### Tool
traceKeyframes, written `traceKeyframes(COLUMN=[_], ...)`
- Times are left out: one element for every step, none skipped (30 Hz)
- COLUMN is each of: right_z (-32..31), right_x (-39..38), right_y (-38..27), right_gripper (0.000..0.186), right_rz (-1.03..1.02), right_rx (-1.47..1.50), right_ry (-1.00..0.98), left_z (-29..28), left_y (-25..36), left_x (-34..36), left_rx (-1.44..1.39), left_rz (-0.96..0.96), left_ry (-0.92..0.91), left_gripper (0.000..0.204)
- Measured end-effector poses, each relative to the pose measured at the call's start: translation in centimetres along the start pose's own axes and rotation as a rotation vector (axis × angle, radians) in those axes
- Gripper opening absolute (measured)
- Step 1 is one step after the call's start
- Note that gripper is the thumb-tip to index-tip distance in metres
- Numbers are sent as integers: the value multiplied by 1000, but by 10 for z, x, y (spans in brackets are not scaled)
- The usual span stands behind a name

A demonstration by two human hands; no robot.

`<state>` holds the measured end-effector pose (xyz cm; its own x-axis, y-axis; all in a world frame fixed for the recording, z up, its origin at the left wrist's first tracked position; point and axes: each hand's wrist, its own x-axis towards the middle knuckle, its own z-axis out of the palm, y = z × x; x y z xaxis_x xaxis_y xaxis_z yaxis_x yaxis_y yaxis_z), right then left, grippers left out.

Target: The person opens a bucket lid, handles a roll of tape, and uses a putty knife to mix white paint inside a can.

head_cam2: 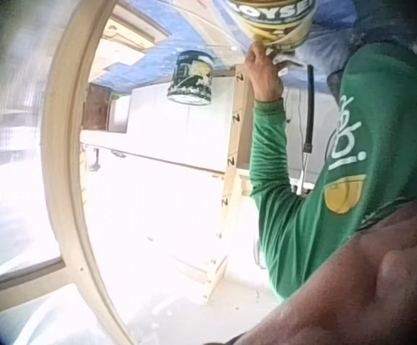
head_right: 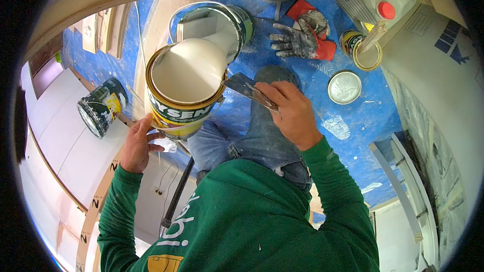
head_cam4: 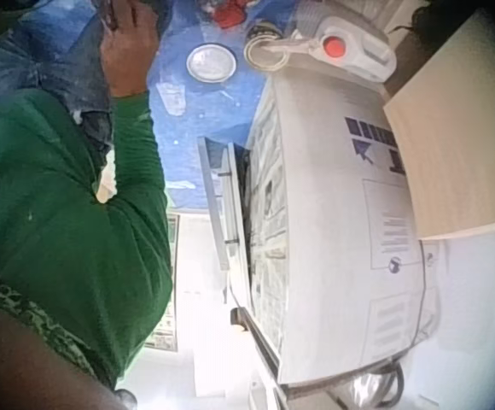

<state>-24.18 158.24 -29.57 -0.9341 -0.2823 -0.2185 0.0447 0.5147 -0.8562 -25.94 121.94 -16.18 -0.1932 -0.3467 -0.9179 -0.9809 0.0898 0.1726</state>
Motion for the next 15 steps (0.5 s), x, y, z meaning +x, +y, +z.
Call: traceKeyframes(right_z=[0, 2, 4, 7, 8, 10, 11, 13, 14, 16, 17, 19, 21, 21, 20], right_x=[1, 1, 0, -1, -2, -2, -2, -2, -1, 0, 2, 5, 8, 11, 16], right_y=[-1, -1, 0, 2, 3, 3, 4, 3, 2, 1, 0, -1, -2, -5, -10], right_gripper=[54, 54, 55, 55, 56, 57, 57, 57, 57, 57, 55, 54, 52, 51, 49], right_rz=[1, -1, -3, -2, -9, -16, -24, -33, -42, -52, -75, -98, -122, -128, -133], right_rx=[-5, -7, -8, -11, -9, -7, -6, -28, -50, -73, -99, -126, -153, -188, -223], right_ry=[-4, -1, 2, 7, 7, 7, 6, 7, 9, 10, 12, 13, 17, 16, 16], left_z=[0, -1, -1, -2, -2, -3, -4, -5, -6, -6, -6, -7, -8, -9, -9], left_y=[-1, -2, -3, -4, -5, -6, -8, -11, -14, -17, -19, -22, -25, -26, -26], left_x=[0, 1, 1, 2, 3, 5, 6, 8, 10, 12, 14, 16, 18, 20, 21], left_rx=[-2, -5, -10, -12, -14, -19, -25, -31, -34, -37, -41, -42, -42, -43, -33], left_rz=[-1, -2, 2, 6, 10, 15, 20, 24, 37, 49, 61, 73, 86, 99, 109], left_ry=[1, 3, 3, 1, -1, -1, -3, -4, 0, 3, 7, -1, -10, -20, -27], left_gripper=[46, 46, 46, 46, 46, 45, 45, 44, 44, 44, 43, 44, 44, 44, 45])
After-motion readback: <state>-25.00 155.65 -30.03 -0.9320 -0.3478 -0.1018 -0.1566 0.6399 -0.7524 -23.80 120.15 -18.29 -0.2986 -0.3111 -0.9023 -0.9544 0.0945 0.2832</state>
